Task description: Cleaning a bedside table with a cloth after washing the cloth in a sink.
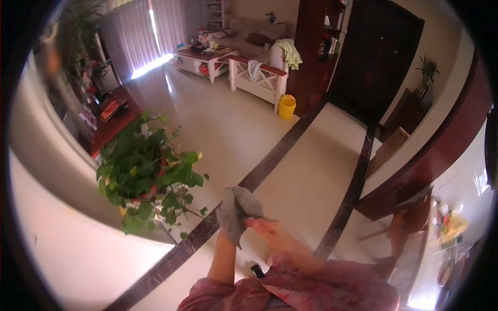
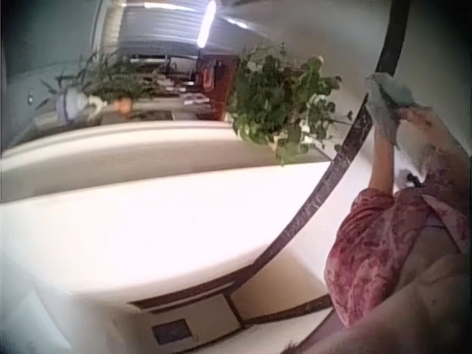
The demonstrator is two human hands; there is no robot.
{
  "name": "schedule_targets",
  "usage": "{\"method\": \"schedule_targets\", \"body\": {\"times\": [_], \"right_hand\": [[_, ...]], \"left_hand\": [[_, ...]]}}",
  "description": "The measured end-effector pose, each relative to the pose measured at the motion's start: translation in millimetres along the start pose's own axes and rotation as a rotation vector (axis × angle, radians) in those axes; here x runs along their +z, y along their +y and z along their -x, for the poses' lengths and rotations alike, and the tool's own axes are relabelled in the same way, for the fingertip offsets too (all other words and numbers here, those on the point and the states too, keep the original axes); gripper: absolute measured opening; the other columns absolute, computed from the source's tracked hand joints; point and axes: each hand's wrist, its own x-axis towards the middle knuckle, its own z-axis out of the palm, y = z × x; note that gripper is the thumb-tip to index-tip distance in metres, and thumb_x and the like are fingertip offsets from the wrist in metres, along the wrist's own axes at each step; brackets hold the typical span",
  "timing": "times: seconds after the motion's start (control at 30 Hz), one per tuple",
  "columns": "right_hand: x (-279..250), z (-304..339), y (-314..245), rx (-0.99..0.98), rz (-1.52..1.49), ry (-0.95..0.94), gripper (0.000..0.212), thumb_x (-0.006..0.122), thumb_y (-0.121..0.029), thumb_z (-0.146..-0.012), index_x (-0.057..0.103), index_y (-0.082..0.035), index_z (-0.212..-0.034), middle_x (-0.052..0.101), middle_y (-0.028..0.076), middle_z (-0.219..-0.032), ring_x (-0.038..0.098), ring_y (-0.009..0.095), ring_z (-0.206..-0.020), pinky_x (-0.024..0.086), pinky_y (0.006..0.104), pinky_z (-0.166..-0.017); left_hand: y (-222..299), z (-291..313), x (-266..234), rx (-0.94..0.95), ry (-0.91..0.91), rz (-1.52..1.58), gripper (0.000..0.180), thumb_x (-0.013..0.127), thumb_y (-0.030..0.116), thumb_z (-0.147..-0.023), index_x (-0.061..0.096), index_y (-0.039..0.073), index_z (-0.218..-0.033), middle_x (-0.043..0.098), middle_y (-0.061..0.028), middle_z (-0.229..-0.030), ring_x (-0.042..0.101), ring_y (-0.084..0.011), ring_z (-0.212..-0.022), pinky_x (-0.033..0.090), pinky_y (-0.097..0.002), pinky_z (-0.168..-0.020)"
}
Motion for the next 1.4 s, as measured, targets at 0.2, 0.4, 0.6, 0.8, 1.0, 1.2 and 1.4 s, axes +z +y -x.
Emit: {"method": "schedule_targets", "body": {"times": [0.2, 0.4, 0.6, 0.8, 1.0, 1.2, 1.4], "right_hand": [[-94.8, -161.1, 30.5, 0.333, -0.323, 0.215, 0.043, 0.043, -0.034, -0.096, 0.060, 0.003, -0.087, 0.065, 0.007, -0.077, 0.061, 0.019, -0.077, 0.047, 0.0365, -0.073], [-165.7, -338.0, 113.3, -0.049, 0.091, 0.430, 0.037, 0.042, -0.033, -0.095, 0.062, -0.003, -0.090, 0.062, 0.022, -0.079, 0.060, 0.038, -0.067, 0.047, 0.0426, -0.063], [-211.5, -488.6, 81.9, -0.114, 0.473, 0.247, 0.027, 0.045, -0.027, -0.093, 0.063, -0.006, -0.093, 0.062, 0.021, -0.075, 0.061, 0.037, -0.066, 0.047, 0.0470, -0.061], [-235.4, -659.9, 99.6, -0.159, 0.340, 0.409, 0.028, 0.047, -0.028, -0.093, 0.059, -0.002, -0.096, 0.062, 0.019, -0.091, 0.061, 0.035, -0.083, 0.047, 0.0416, -0.072], [-222.8, -842.5, 96.8, -0.137, -0.080, 0.062, 0.059, 0.034, -0.041, -0.096, 0.031, 0.002, -0.135, 0.029, 0.026, -0.140, 0.025, 0.035, -0.133, 0.017, 0.0408, -0.110], [-236.5, -980.5, 73.5, -0.302, -0.023, -0.026, 0.065, 0.032, -0.042, -0.096, 0.013, 0.001, -0.142, 0.010, 0.019, -0.149, 0.006, 0.033, -0.139, 0.006, 0.0388, -0.112], [-268.0, -1069.4, 45.2, -0.337, -0.151, -0.310, 0.060, 0.039, -0.014, -0.096, 0.004, -0.001, -0.144, 0.002, 0.013, -0.152, 0.000, 0.020, -0.140, 0.004, 0.0306, -0.111]], "left_hand": [[-32.3, -133.7, -51.7, 0.013, 0.667, -0.281, 0.041, 0.036, 0.043, -0.096, 0.054, 0.011, -0.115, 0.060, -0.0048, -0.101, 0.057, -0.0186, -0.090, 0.046, -0.0301, -0.081], [13.1, -276.7, -126.9, 0.074, 0.492, -1.465, 0.015, 0.053, 0.029, -0.085, 0.051, 0.015, -0.088, 0.051, -0.0043, -0.087, 0.049, -0.0218, -0.090, 0.036, -0.0372, -0.088], [95.0, -385.0, -179.3, 0.141, 0.785, -0.588, 0.035, 0.045, 0.034, -0.091, 0.043, 0.010, -0.116, 0.049, -0.0073, -0.108, 0.047, -0.0205, -0.103, 0.037, -0.0342, -0.092], [169.0, -467.8, -288.1, 0.247, 0.805, -0.075, 0.051, 0.039, 0.040, -0.094, 0.037, 0.009, -0.135, 0.047, -0.0074, -0.124, 0.045, -0.0201, -0.112, 0.036, -0.0331, -0.095], [280.0, -567.4, -386.8, 0.367, 0.654, -0.198, 0.059, 0.034, 0.050, -0.094, 0.031, 0.012, -0.139, 0.044, -0.0027, -0.131, 0.040, -0.0215, -0.118, 0.033, -0.0353, -0.100], [397.9, -669.7, -470.2, 0.478, 0.763, -0.438, 0.054, 0.036, 0.048, -0.094, 0.035, 0.017, -0.137, 0.047, -0.0012, -0.126, 0.046, -0.0171, -0.104, 0.042, -0.0328, -0.087], [526.4, -759.8, -558.4, 0.516, 0.307, -0.441, 0.051, 0.033, 0.050, -0.095, 0.042, 0.013, -0.129, 0.048, -0.0032, -0.122, 0.046, -0.0114, -0.107, 0.041, -0.0243, -0.082]]}}
